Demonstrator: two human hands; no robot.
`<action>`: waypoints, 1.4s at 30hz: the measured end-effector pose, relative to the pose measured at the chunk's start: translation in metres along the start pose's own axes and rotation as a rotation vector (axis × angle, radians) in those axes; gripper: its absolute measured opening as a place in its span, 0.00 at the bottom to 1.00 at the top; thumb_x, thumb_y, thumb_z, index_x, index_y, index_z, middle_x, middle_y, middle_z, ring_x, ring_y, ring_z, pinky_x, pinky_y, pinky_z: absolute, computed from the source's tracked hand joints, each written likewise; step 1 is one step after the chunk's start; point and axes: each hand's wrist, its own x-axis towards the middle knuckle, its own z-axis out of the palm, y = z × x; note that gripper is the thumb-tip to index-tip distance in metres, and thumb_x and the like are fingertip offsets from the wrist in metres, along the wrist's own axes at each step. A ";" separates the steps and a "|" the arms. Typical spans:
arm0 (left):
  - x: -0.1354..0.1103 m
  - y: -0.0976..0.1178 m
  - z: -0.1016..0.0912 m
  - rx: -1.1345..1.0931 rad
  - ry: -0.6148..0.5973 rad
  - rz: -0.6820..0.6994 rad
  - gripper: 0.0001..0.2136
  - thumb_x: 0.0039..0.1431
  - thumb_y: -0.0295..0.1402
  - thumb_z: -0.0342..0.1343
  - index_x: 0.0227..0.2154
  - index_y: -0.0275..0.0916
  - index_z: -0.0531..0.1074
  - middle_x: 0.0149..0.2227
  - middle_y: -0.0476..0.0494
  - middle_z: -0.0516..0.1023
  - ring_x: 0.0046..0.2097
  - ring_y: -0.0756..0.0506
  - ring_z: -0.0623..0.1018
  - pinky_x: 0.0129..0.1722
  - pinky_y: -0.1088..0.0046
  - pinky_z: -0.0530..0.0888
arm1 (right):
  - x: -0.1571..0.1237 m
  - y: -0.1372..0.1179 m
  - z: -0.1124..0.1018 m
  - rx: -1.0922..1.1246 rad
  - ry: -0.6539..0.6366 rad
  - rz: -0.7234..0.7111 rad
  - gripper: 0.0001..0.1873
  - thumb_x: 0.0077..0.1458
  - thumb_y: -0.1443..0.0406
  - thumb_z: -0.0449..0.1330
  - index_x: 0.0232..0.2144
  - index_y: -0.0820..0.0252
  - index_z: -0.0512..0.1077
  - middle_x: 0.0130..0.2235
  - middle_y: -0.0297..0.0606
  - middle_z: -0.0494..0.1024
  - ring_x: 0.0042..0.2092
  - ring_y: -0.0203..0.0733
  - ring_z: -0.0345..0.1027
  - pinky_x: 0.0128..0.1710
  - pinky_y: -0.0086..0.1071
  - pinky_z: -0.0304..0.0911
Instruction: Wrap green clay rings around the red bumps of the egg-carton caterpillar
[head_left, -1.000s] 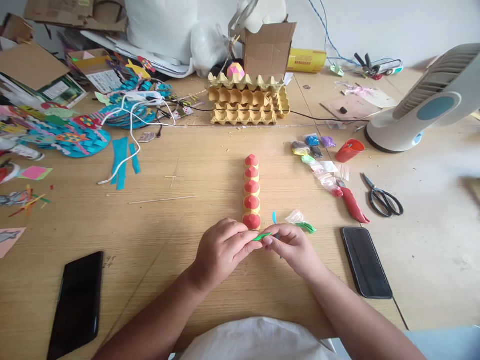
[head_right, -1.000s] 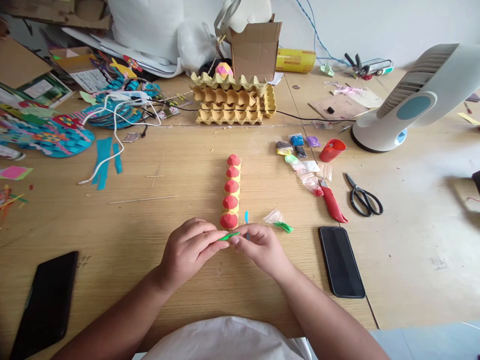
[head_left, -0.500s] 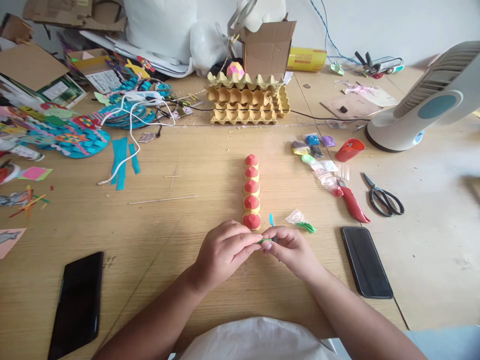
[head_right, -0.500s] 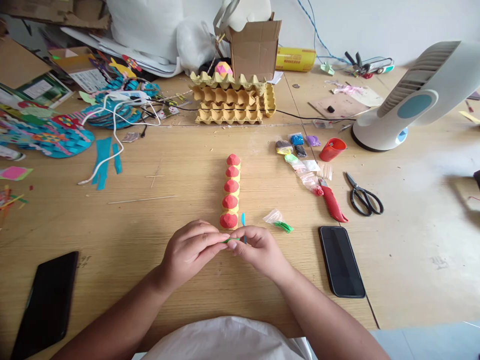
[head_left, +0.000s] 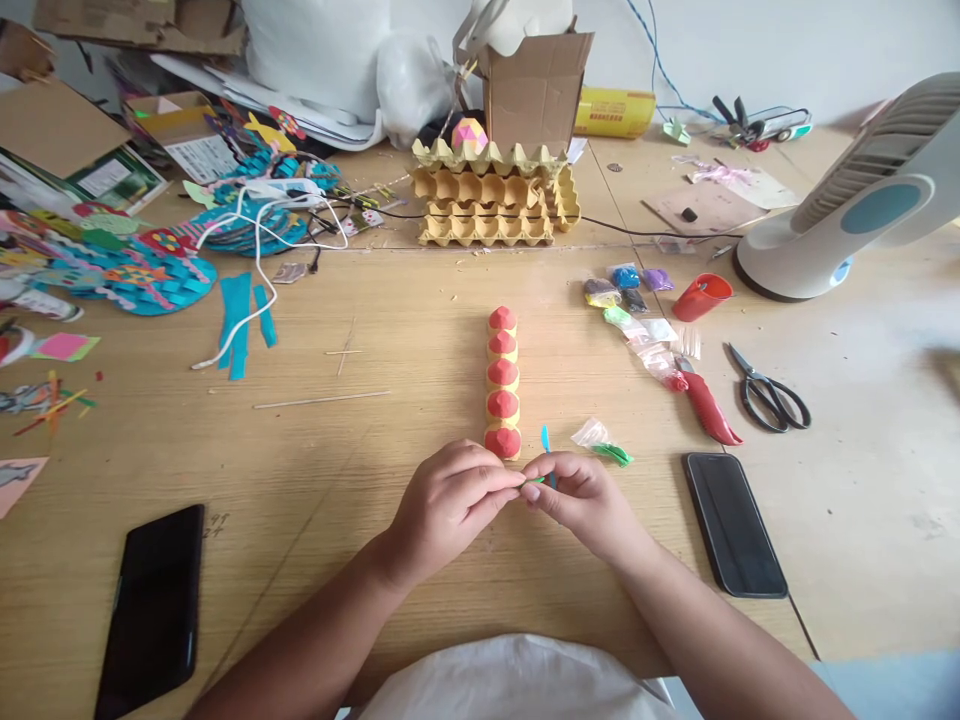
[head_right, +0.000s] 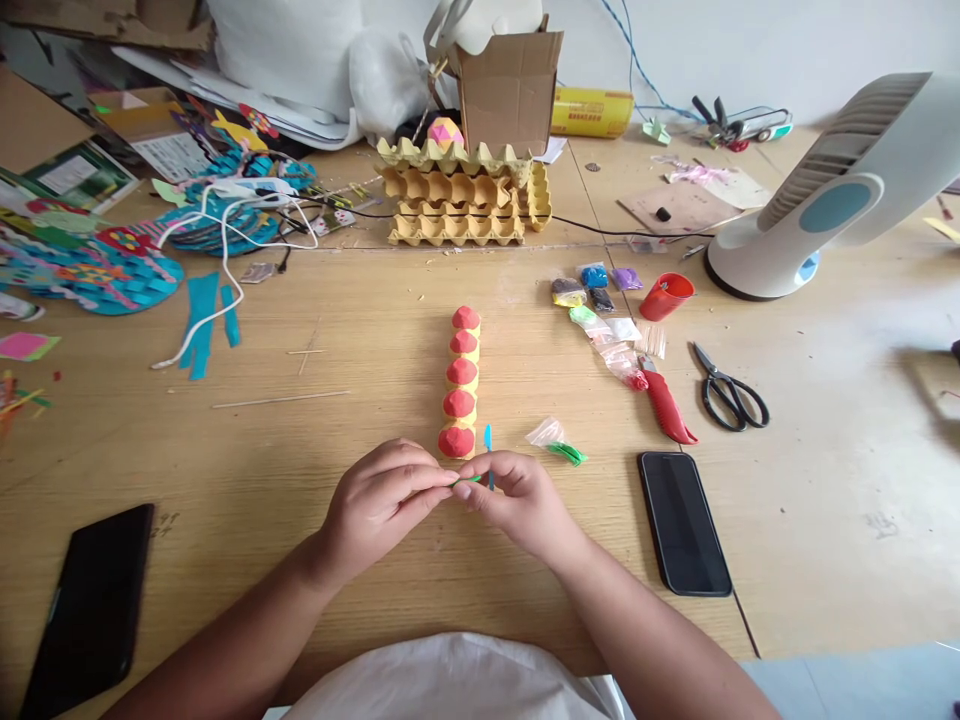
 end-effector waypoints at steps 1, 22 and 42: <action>0.000 0.000 0.000 -0.009 -0.001 -0.012 0.08 0.63 0.24 0.64 0.43 0.41 0.79 0.35 0.46 0.82 0.36 0.48 0.80 0.39 0.71 0.78 | 0.000 0.000 0.000 0.004 0.010 -0.004 0.16 0.53 0.53 0.73 0.35 0.58 0.80 0.28 0.34 0.79 0.30 0.37 0.70 0.34 0.32 0.68; -0.002 -0.005 -0.001 0.036 0.001 -0.034 0.08 0.63 0.28 0.65 0.44 0.42 0.78 0.36 0.47 0.83 0.37 0.48 0.81 0.39 0.72 0.78 | -0.001 -0.009 0.001 -0.060 0.074 -0.049 0.18 0.56 0.50 0.71 0.30 0.57 0.76 0.27 0.34 0.76 0.31 0.39 0.68 0.34 0.33 0.66; -0.002 -0.010 -0.005 -0.027 0.009 -0.066 0.06 0.61 0.28 0.67 0.40 0.41 0.80 0.34 0.47 0.82 0.34 0.50 0.80 0.36 0.75 0.77 | -0.001 0.002 -0.003 -0.140 0.156 -0.157 0.11 0.57 0.55 0.71 0.34 0.56 0.79 0.31 0.36 0.81 0.33 0.40 0.72 0.33 0.33 0.67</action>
